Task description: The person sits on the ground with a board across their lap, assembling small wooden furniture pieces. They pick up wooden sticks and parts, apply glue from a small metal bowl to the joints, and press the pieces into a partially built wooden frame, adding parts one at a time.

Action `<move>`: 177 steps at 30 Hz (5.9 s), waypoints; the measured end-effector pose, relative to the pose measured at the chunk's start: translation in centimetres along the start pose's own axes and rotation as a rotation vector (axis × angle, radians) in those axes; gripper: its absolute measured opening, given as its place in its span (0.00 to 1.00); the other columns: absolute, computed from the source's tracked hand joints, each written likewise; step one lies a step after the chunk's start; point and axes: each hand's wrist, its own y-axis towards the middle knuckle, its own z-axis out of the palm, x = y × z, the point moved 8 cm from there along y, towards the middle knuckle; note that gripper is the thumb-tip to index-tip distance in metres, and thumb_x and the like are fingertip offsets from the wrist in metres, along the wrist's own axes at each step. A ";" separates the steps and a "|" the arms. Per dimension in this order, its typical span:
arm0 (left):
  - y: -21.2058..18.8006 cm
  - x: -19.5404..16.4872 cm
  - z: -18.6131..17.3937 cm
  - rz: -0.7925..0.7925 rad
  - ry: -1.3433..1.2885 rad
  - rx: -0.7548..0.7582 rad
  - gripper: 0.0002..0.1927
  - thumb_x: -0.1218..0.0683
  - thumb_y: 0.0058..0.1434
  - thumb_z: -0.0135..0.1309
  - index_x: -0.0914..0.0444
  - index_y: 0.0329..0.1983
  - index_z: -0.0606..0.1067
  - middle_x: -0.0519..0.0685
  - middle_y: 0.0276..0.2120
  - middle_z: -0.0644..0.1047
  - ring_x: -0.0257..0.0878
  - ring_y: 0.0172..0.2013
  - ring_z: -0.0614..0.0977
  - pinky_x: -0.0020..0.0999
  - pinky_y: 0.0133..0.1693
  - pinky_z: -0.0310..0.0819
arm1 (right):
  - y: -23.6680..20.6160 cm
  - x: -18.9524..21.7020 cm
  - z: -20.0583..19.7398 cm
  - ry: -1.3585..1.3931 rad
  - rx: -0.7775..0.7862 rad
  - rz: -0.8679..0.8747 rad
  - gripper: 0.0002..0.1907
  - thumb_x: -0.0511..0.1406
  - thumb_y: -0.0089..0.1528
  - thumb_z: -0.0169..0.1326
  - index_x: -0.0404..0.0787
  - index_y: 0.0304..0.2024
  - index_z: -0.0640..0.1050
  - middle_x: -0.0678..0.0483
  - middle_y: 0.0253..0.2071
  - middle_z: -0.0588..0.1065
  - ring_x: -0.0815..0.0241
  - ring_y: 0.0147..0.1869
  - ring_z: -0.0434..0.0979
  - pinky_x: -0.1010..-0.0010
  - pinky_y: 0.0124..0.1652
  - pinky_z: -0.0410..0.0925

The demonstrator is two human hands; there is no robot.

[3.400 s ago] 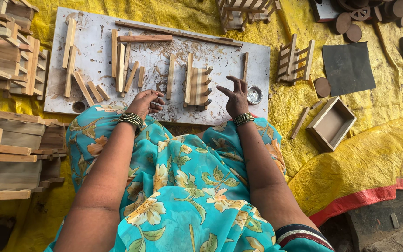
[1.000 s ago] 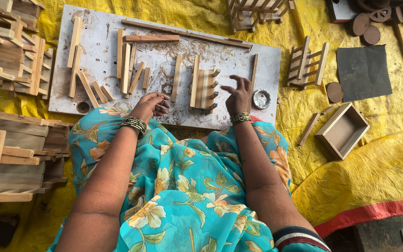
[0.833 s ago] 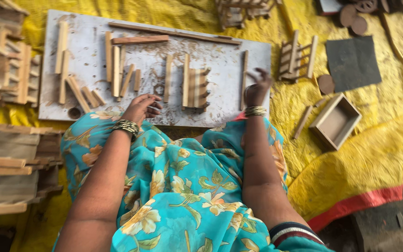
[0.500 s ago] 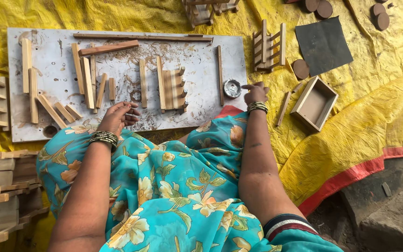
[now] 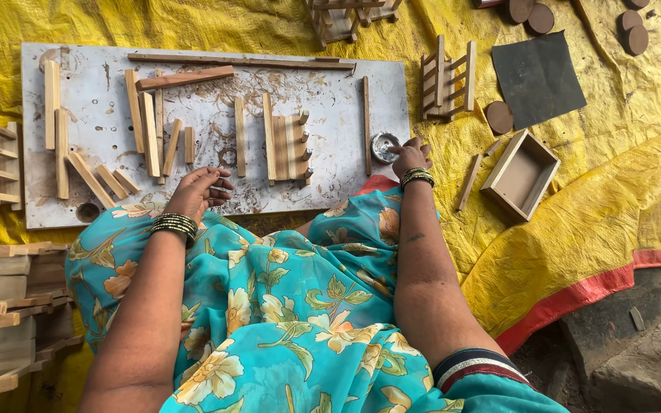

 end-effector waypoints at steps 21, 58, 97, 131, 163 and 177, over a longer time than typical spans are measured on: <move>-0.3 -0.4 0.3 0.021 -0.021 -0.002 0.12 0.51 0.72 0.47 0.61 0.49 0.76 0.50 0.38 0.81 0.37 0.35 0.82 0.30 0.37 0.75 | 0.1 2.2 -0.5 -0.002 -0.118 -0.108 0.32 0.26 0.55 0.53 0.69 0.54 0.81 0.58 0.60 0.66 0.52 0.69 0.60 0.44 0.64 0.55; -0.5 -0.9 1.3 0.030 0.002 0.013 0.12 0.51 0.71 0.47 0.61 0.49 0.76 0.49 0.38 0.81 0.36 0.35 0.82 0.29 0.37 0.74 | 0.5 3.2 -2.2 1.100 -0.055 -0.284 0.21 0.23 0.52 0.49 0.40 0.45 0.82 0.53 0.48 0.79 0.59 0.51 0.76 0.66 0.48 0.67; 1.7 2.4 1.1 -0.015 0.111 0.002 0.14 0.48 0.69 0.47 0.59 0.48 0.78 0.47 0.36 0.82 0.32 0.31 0.80 0.28 0.36 0.75 | -4.2 16.5 1.6 -0.055 -0.556 -0.808 0.30 0.26 0.52 0.52 0.54 0.56 0.80 0.51 0.61 0.68 0.46 0.62 0.67 0.54 0.53 0.67; 0.7 2.1 0.6 -0.031 0.022 0.045 0.13 0.50 0.71 0.47 0.61 0.48 0.77 0.48 0.37 0.80 0.34 0.35 0.81 0.30 0.36 0.75 | -1.2 17.2 2.1 0.724 -0.218 -0.603 0.30 0.17 0.47 0.40 0.41 0.47 0.80 0.50 0.52 0.73 0.50 0.54 0.70 0.63 0.57 0.67; 0.1 1.5 0.4 -0.054 0.025 0.040 0.14 0.50 0.71 0.47 0.62 0.49 0.77 0.50 0.37 0.80 0.36 0.36 0.82 0.31 0.37 0.76 | -0.4 16.6 3.1 0.866 -0.126 -0.549 0.32 0.19 0.47 0.43 0.43 0.51 0.81 0.52 0.51 0.73 0.53 0.51 0.73 0.68 0.53 0.70; 0.2 1.6 0.5 -0.045 0.046 0.043 0.13 0.49 0.71 0.47 0.60 0.48 0.77 0.49 0.38 0.80 0.35 0.36 0.81 0.31 0.37 0.75 | -1.3 17.3 3.7 1.158 0.123 -0.541 0.44 0.14 0.47 0.40 0.52 0.59 0.80 0.59 0.62 0.71 0.61 0.63 0.68 0.68 0.58 0.67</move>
